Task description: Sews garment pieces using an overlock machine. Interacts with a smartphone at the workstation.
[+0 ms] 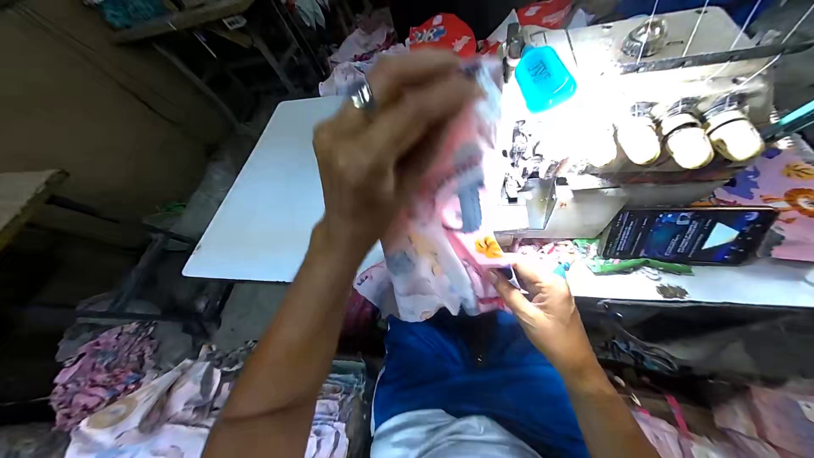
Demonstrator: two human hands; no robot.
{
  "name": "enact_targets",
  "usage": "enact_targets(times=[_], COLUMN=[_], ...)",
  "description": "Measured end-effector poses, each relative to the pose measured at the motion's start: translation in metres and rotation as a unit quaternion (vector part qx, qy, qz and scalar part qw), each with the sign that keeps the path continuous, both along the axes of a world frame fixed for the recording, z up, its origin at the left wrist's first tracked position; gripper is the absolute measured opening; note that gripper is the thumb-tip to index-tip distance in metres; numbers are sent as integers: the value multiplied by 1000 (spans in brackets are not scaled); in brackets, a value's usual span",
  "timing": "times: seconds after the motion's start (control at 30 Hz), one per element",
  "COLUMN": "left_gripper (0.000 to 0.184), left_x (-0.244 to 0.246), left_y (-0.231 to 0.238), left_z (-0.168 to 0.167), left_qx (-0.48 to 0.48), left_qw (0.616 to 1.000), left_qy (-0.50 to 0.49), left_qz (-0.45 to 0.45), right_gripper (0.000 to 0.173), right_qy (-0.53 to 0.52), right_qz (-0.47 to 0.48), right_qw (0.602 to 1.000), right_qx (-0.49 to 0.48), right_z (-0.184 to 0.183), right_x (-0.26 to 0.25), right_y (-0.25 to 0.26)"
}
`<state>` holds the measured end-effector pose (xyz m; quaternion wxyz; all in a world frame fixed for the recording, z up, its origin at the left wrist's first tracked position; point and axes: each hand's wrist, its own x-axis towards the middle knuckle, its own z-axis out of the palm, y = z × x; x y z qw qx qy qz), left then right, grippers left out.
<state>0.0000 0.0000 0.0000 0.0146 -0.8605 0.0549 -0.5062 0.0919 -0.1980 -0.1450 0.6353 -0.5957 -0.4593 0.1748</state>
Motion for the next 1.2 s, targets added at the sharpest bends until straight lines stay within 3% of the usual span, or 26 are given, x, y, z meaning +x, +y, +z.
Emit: enact_targets(times=[0.07, 0.13, 0.23, 0.33, 0.43, 0.5, 0.57, 0.67, 0.87, 0.97, 1.13, 1.2], left_gripper=[22, 35, 32, 63, 95, 100, 92, 69, 56, 58, 61, 68], left_x=[17, 28, 32, 23, 30, 40, 49, 61, 73, 68, -15, -58], left_y=[30, 37, 9, -23, -30, -35, -41, -28, -9, -6, 1, -5], left_z=[5, 5, -33, -75, -87, -83, -77, -74, -81, -73, -84, -117], left_qx=[-4, -82, -165, -193, -165, -183, -280, -511, -553, -621, -572, -531], left_qw=[994, 955, 899, 883, 891, 893, 888, 827, 814, 765, 819, 828], left_qy=[31, 202, 353, 402, 387, 369, 330, 229, 166, 121, 43, 114], left_qz=[100, 202, 198, 147, 169, 180, 158, 43, -52, -117, 24, 140], right_gripper=[18, 23, 37, 44, 30, 16, 15, 7, 18, 29, 21, 19], right_qy=[104, 243, 375, 370, 321, 296, 272, 259, 200, 161, 142, 149], right_qz=[17, 50, 94, 88, 55, 34, 23, -19, -43, -27, -26, -27], right_qw=[994, 969, 921, 924, 945, 954, 961, 964, 978, 986, 989, 987], right_qx=[0, 21, 43, 40, 28, 28, 33, 53, 50, 31, -28, -56], right_z=[-2, 1, 1, -4, -6, -6, -10, -12, -13, -22, -39, -48], right_x=[1, 3, 5, 7, 7, 7, 7, 6, 15, 20, 15, 10], right_y=[0, 6, 12, 11, 10, 11, 11, 8, -2, -12, -45, -57])
